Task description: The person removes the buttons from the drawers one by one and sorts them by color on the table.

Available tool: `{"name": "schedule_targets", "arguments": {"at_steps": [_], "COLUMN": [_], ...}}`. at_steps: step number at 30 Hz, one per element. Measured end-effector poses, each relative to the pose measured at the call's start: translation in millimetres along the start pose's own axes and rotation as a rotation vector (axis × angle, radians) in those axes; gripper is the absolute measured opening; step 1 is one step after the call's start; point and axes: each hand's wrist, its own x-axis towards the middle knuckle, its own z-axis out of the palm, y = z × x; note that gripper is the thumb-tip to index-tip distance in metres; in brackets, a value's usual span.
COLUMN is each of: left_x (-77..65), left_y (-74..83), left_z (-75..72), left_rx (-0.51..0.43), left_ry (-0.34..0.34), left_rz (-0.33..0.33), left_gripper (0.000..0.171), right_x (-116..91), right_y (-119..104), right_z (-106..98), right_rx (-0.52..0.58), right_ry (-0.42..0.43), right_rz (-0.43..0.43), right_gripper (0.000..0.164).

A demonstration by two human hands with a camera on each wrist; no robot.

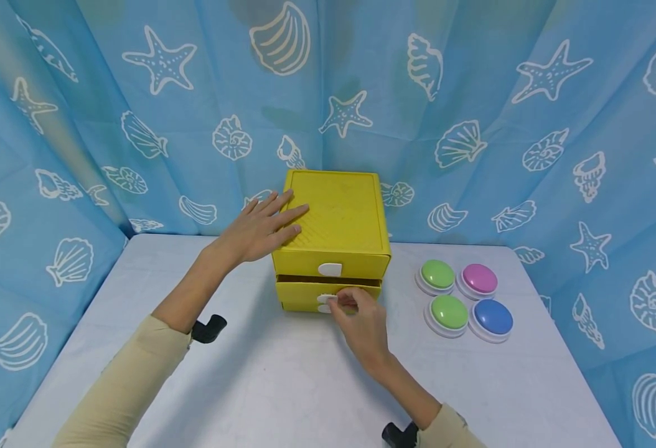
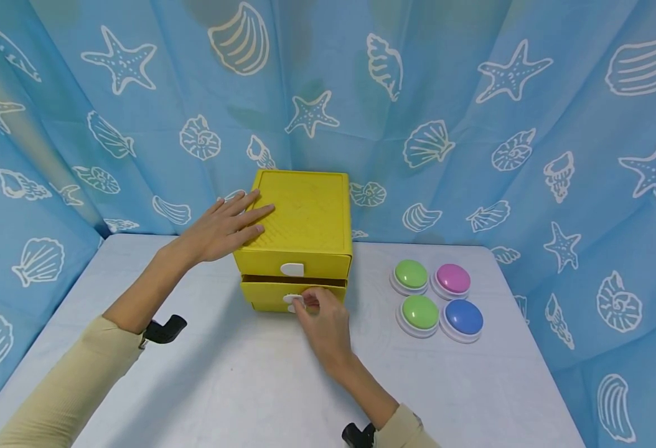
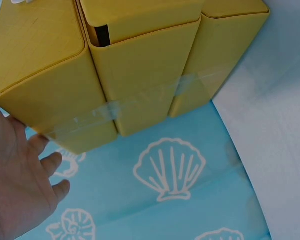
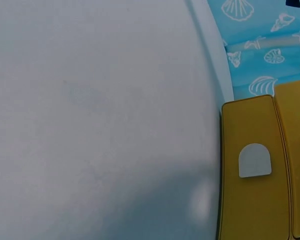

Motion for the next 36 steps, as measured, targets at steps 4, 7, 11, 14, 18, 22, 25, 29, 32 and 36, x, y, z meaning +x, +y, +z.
{"name": "schedule_targets", "arguments": {"at_steps": [4, 7, 11, 14, 18, 22, 25, 29, 32, 36], "left_x": [1.3, 1.7, 1.7, 1.7, 1.5, 1.3, 1.1, 0.8, 0.1, -0.8], "left_y": [0.2, 1.1, 2.5, 2.8, 2.8, 2.6, 2.3, 1.4, 1.2, 0.8], "left_z": [0.3, -0.2, -1.6, -2.1, -2.4, -2.2, -2.1, -1.8, -1.4, -0.8], "left_rx": [0.009, 0.008, 0.002, 0.002, 0.009, 0.013, 0.008, 0.006, 0.010, 0.019], "left_ry": [-0.005, -0.005, -0.005, -0.006, -0.006, -0.003, -0.004, -0.006, -0.004, -0.004], "left_rz": [0.004, 0.001, -0.005, -0.005, -0.004, -0.002, -0.003, -0.006, -0.008, -0.010], "left_gripper": [0.057, 0.058, 0.058, 0.058, 0.059, 0.059, 0.059, 0.058, 0.057, 0.058], "right_x": [3, 7, 11, 12, 12, 11, 10, 6, 1, -9], "right_y": [1, 3, 5, 6, 8, 9, 9, 9, 11, 16], "right_z": [1, 2, 3, 3, 4, 5, 5, 6, 8, 12], "right_rx": [-0.007, -0.006, -0.004, -0.009, -0.009, 0.003, 0.018, 0.042, 0.073, 0.111], "right_ry": [0.011, 0.018, 0.026, 0.031, 0.038, 0.041, 0.039, 0.022, 0.000, -0.042], "right_rz": [0.006, 0.023, 0.038, 0.035, 0.021, 0.024, 0.033, 0.027, 0.049, 0.165], "right_gripper": [0.014, 0.015, 0.017, 0.017, 0.017, 0.016, 0.015, 0.019, 0.026, 0.031]}}
